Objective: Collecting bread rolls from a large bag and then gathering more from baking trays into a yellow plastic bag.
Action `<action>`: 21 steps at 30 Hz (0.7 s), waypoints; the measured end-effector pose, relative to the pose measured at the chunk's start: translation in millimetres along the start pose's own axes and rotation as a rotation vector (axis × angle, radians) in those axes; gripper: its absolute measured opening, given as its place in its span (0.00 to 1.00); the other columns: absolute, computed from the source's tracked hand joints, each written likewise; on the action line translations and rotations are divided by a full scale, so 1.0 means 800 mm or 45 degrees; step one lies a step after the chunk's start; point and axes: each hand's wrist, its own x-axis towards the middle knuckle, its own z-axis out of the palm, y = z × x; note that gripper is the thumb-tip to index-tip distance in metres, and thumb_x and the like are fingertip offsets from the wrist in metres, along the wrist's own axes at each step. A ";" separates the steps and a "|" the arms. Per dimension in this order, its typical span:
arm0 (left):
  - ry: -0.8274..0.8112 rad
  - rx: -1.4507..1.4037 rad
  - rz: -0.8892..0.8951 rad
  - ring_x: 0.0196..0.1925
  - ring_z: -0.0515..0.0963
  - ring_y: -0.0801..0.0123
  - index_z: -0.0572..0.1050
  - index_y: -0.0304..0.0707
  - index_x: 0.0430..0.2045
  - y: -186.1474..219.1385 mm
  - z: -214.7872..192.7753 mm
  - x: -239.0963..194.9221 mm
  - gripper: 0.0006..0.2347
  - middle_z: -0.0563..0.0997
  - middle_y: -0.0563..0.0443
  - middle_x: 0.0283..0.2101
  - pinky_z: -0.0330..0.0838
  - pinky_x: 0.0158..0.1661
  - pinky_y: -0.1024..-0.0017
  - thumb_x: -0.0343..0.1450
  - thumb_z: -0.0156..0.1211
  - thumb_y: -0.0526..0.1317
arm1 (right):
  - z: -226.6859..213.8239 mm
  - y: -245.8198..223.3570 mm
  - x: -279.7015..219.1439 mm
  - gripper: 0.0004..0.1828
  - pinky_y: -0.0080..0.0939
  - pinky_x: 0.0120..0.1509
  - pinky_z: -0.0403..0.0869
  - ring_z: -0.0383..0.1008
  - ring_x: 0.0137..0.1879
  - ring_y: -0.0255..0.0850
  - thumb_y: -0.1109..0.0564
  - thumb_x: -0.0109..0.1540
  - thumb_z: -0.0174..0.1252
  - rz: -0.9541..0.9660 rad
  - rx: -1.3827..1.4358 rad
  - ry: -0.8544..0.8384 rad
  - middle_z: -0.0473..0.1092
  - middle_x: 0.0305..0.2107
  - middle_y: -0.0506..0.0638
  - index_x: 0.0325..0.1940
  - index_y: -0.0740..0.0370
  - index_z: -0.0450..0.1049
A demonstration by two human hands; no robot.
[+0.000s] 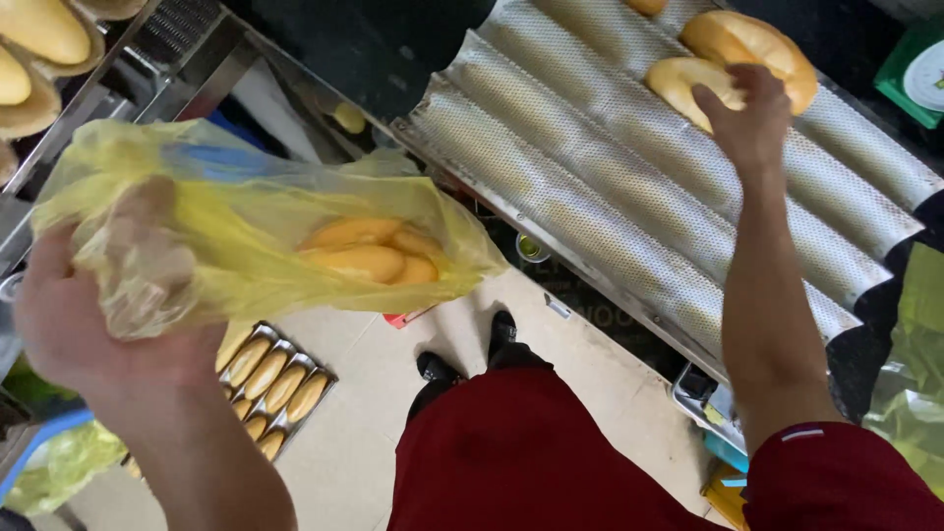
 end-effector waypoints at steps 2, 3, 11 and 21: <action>-0.006 -0.010 -0.008 0.47 0.81 0.52 0.72 0.21 0.52 0.007 -0.018 0.010 0.14 0.80 0.34 0.46 0.79 0.51 0.57 0.79 0.41 0.35 | -0.022 0.070 -0.004 0.44 0.57 0.67 0.68 0.72 0.60 0.56 0.35 0.61 0.76 0.056 -0.332 0.005 0.72 0.54 0.65 0.67 0.71 0.71; -0.005 -0.014 -0.011 0.46 0.81 0.52 0.72 0.21 0.51 0.010 -0.031 0.018 0.14 0.80 0.34 0.46 0.79 0.50 0.57 0.79 0.41 0.35 | -0.021 0.082 -0.007 0.44 0.57 0.67 0.68 0.72 0.60 0.56 0.35 0.61 0.76 0.057 -0.334 0.006 0.72 0.54 0.65 0.67 0.71 0.71; -0.003 -0.041 -0.016 0.44 0.81 0.52 0.72 0.21 0.49 0.042 -0.121 0.088 0.14 0.79 0.34 0.44 0.79 0.49 0.58 0.78 0.41 0.35 | -0.065 0.014 0.022 0.50 0.62 0.62 0.72 0.70 0.57 0.59 0.32 0.50 0.74 0.162 -0.146 -0.228 0.70 0.53 0.69 0.60 0.72 0.71; 0.072 -0.036 0.058 0.41 0.80 0.51 0.72 0.22 0.47 0.011 -0.071 0.050 0.13 0.78 0.35 0.42 0.78 0.47 0.59 0.77 0.41 0.35 | -0.101 0.120 0.071 0.41 0.51 0.67 0.65 0.66 0.64 0.51 0.33 0.65 0.62 0.305 0.322 -0.324 0.67 0.58 0.60 0.68 0.71 0.71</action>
